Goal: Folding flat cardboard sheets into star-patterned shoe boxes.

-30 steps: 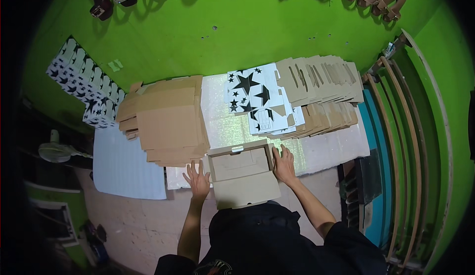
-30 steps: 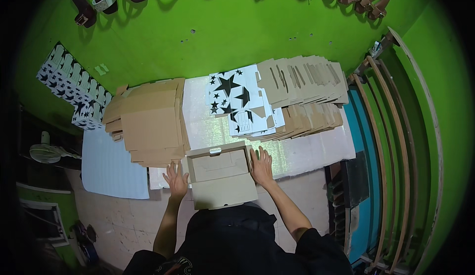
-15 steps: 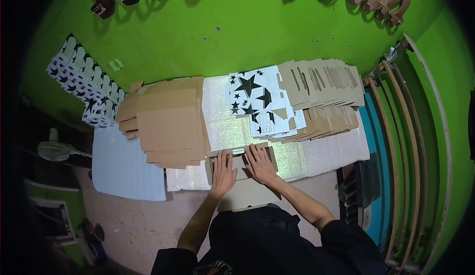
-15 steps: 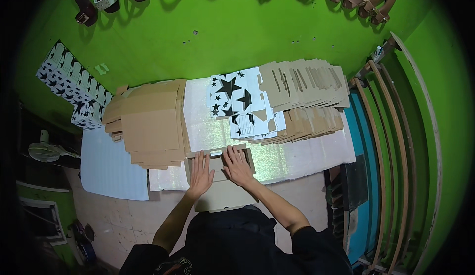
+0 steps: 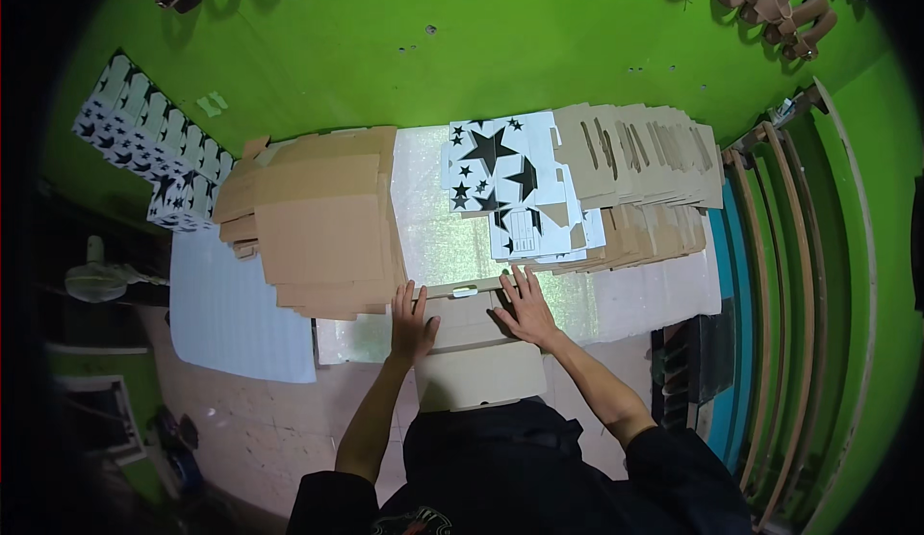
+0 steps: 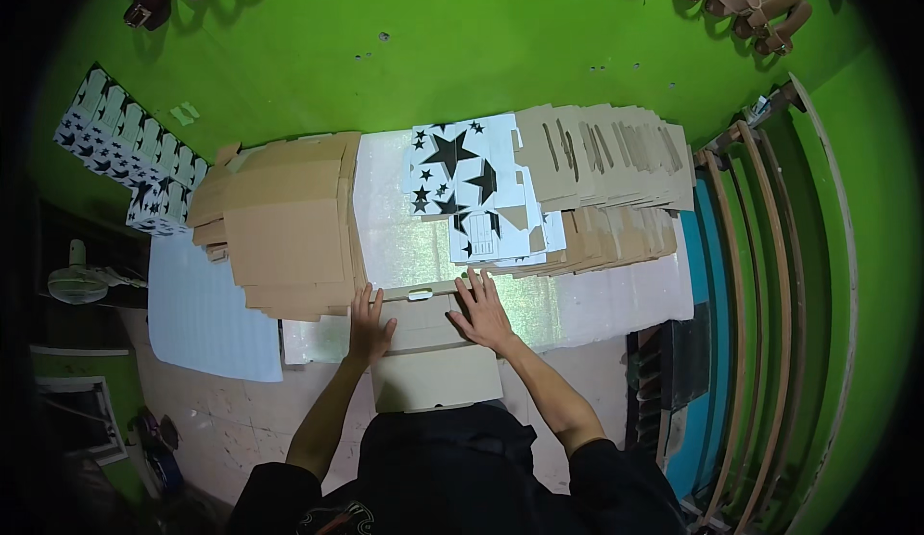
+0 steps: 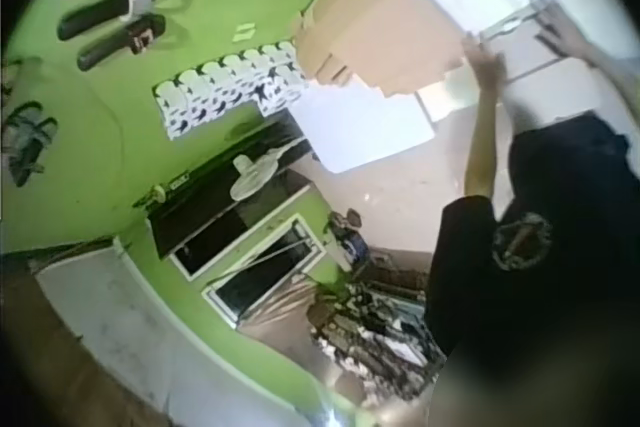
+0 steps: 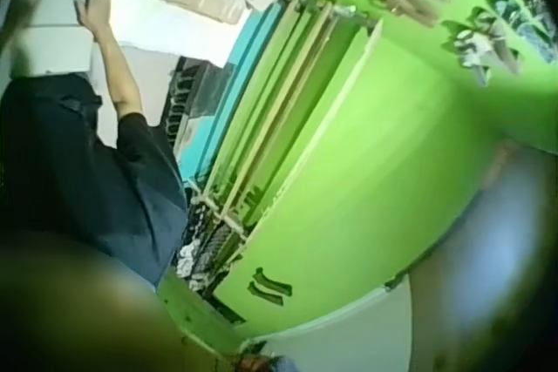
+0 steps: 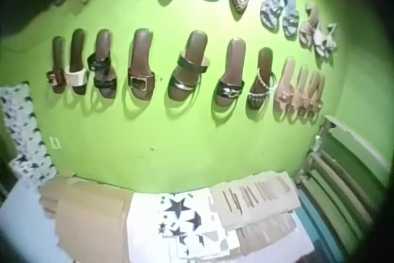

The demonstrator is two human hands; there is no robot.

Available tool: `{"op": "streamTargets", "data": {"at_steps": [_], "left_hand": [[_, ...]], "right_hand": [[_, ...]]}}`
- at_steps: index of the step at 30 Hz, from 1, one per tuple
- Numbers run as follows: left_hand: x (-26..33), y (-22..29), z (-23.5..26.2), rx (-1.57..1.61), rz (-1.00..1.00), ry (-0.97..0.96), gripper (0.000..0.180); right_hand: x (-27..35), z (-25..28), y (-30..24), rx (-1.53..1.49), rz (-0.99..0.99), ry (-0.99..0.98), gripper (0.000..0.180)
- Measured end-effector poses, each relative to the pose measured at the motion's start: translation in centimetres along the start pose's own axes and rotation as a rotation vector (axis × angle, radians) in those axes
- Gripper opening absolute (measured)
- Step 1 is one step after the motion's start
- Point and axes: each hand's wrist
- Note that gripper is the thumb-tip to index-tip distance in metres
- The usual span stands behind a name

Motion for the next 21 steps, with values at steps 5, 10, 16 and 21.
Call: {"op": "streamTargets", "data": {"at_steps": [5,10,16,21], "left_hand": [[-0.1,-0.1,-0.1,0.141,-0.048,0.050,0.079],[-0.5,-0.1,-0.2,0.124,-0.046,0.054,0.083],[0.0,0.1,0.9,0.073,-0.019,0.018,0.084],[0.0,1.9,2.6,-0.074,-0.039,-0.032,0.083]], "right_hand": [[-0.1,-0.1,0.2,-0.079,-0.033,0.012,0.075],[-0.2,-0.3,0.4,-0.117,-0.037,0.027,0.078],[0.2,0.4,-0.6,0.008,0.036,0.066,0.073],[0.1,1.6,-3.1,0.053,0.254,0.037,0.051]]}}
Point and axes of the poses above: each hand's wrist, its own x-axis away from the middle knuckle, its own z-axis out of the back of the hand, y = z × x, and after that the axes turned 14 degrees about y, right-handed
